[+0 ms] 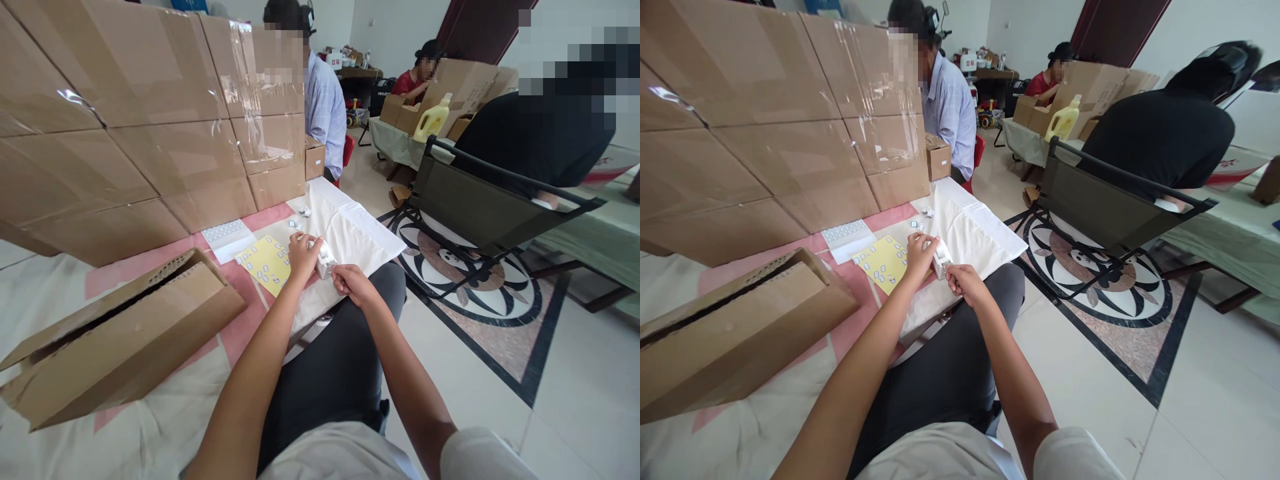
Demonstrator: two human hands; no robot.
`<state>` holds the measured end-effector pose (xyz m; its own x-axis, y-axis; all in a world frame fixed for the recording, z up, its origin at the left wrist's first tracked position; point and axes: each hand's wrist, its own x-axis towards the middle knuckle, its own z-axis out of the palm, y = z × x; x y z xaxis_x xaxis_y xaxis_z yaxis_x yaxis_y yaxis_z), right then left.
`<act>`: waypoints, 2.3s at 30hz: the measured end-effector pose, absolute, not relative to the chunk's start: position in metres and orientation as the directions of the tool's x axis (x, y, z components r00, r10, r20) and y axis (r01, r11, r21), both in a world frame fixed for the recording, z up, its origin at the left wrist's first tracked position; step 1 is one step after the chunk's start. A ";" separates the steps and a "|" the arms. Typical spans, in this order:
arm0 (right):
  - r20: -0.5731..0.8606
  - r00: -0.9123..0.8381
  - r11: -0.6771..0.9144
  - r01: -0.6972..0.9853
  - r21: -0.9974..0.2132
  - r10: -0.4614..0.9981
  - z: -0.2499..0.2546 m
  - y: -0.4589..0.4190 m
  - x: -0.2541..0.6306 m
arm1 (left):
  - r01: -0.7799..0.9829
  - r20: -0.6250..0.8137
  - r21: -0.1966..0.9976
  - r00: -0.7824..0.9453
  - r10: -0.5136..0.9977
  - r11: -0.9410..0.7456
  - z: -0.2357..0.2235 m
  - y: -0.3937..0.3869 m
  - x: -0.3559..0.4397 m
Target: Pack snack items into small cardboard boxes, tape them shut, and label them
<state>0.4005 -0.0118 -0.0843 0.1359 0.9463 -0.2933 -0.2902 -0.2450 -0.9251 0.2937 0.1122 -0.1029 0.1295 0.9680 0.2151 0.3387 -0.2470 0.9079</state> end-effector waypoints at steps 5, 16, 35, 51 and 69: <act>-0.295 0.133 -0.249 -0.284 -0.926 0.946 -0.085 -0.011 0.401 | 0.322 0.165 0.924 0.149 0.975 -0.205 -0.100 0.113 0.292; -0.296 0.134 -0.251 -0.277 -0.927 0.946 -0.088 -0.006 0.400 | 0.298 0.133 0.937 0.180 0.975 -0.183 -0.093 0.114 0.294; -0.297 0.147 -0.250 -0.273 -0.929 0.943 -0.085 -0.005 0.397 | 0.293 0.122 0.940 0.193 0.974 -0.176 -0.095 0.118 0.295; -0.324 0.172 -0.273 -0.265 -0.925 0.930 -0.087 -0.016 0.399 | 0.279 0.213 0.920 0.230 0.950 -0.274 -0.097 0.105 0.289; -0.402 0.146 -0.363 -0.235 -0.901 0.904 -0.090 -0.012 0.402 | 0.299 0.237 0.903 0.252 0.938 -0.308 -0.099 0.100 0.286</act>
<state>0.4020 -0.0123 -0.0903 0.1460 0.9037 -0.4025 -0.2354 -0.3634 -0.9014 0.2861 0.1004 -0.0987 0.2522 0.9383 0.2366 0.2985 -0.3080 0.9033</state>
